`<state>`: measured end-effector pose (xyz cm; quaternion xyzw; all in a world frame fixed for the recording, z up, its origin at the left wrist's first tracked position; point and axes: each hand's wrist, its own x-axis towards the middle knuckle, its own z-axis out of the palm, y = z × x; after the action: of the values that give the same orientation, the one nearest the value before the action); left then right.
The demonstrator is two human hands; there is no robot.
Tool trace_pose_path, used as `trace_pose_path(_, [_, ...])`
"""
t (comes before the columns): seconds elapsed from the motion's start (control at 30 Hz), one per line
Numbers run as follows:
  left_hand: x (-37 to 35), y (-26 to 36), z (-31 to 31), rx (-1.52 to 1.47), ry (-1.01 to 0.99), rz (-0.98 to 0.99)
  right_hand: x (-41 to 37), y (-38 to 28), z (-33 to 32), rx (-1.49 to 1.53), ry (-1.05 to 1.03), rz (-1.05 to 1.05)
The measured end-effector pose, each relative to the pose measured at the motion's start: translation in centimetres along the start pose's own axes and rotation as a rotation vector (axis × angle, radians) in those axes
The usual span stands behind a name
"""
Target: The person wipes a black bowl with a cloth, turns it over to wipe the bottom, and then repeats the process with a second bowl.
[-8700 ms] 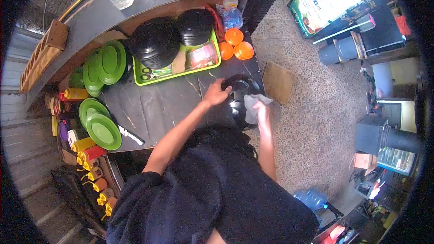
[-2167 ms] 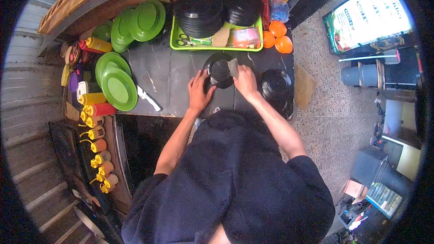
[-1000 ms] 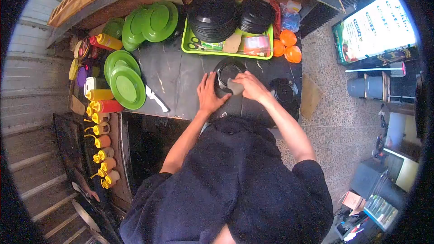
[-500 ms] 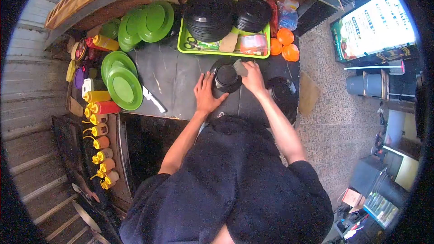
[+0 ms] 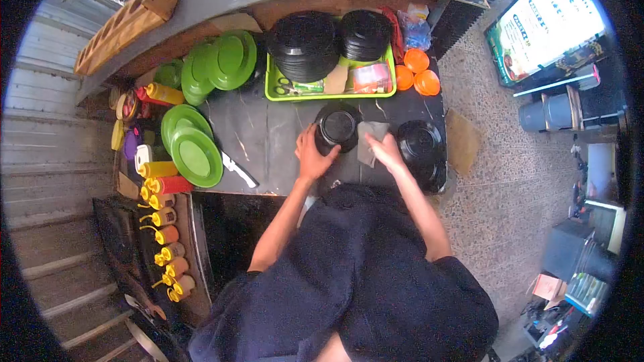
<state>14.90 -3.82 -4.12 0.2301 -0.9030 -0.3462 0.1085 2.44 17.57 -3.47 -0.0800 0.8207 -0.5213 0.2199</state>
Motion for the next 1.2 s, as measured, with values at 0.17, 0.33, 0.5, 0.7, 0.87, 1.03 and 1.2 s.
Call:
trace_pose_path(0.17, [2.6, -3.3, 1.1, -0.294, 0.022, -0.088, -0.8, 1.0, 0.1, 0.470, -0.021, 0.213])
trace_pose_path(0.33, [3.3, -3.5, 0.6, -0.424, -0.124, -0.250, -1.2, -0.9, -0.5, 0.578, -0.108, 0.346])
trace_pose_path(0.5, [2.1, -2.5, -0.8, -0.644, -0.240, -0.512, -0.8, 0.4, 0.2, 0.588, -0.066, 0.233])
trace_pose_path(0.7, [0.0, -1.4, -1.6, -0.803, -0.291, -0.508, -2.1, -3.0, -1.9, 0.677, 0.013, 0.309])
trace_pose_path(0.87, [0.2, 2.0, -4.1, -0.946, -0.168, -0.461, -1.5, -2.4, -3.3, 0.844, 0.000, 0.200])
trace_pose_path(1.03, [0.0, 1.1, -2.8, -1.112, -0.141, -0.457, -2.2, -1.9, -3.9, 1.047, -0.100, 0.233])
trace_pose_path(1.2, [-1.1, -0.5, -0.8, -1.164, -0.167, -0.474, -2.9, 1.3, -3.3, 1.095, -0.137, 0.235])
